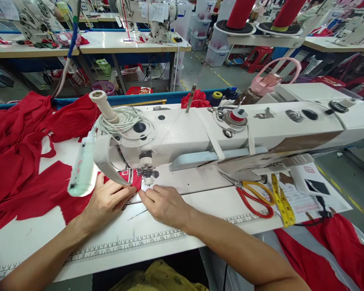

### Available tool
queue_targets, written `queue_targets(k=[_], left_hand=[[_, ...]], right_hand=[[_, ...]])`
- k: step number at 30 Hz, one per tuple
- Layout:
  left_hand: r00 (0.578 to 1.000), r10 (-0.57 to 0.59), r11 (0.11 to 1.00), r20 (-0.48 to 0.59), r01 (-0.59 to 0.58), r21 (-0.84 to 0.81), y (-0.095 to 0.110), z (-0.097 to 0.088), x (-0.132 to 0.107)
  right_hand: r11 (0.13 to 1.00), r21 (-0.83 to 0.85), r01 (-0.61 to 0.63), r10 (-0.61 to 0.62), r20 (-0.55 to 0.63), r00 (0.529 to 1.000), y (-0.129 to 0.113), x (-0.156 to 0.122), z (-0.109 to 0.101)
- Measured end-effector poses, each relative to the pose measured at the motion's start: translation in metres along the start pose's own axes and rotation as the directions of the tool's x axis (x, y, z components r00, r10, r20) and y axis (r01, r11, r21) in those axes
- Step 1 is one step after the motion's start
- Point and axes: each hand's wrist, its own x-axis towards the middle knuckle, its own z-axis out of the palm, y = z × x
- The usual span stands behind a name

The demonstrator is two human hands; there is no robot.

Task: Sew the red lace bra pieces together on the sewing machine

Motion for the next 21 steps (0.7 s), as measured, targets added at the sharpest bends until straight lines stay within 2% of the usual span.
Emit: queue_targets(k=[9,15,21], left_hand=[[0.999,0.031,0.998,0.016,-0.032,0.049,-0.0029,0.0000,-0.0060],[0.999,0.036,0.999,0.022,-0.037,0.021,-0.0013,-0.0010,-0.0032],[0.996,0.088,0.995,0.027,-0.089,0.041,-0.0015,-0.0021,-0.0003]], right_hand=[[1.000,0.014,-0.004,0.004,0.028,1.000,-0.0005,-0.0010,-0.0009],[1.000,0.003,-0.009,0.009,0.052,0.999,-0.0001,-0.0020,0.0004],[1.000,0.009,-0.011,0.010,0.060,0.998,-0.0001,-0.0009,-0.0010]])
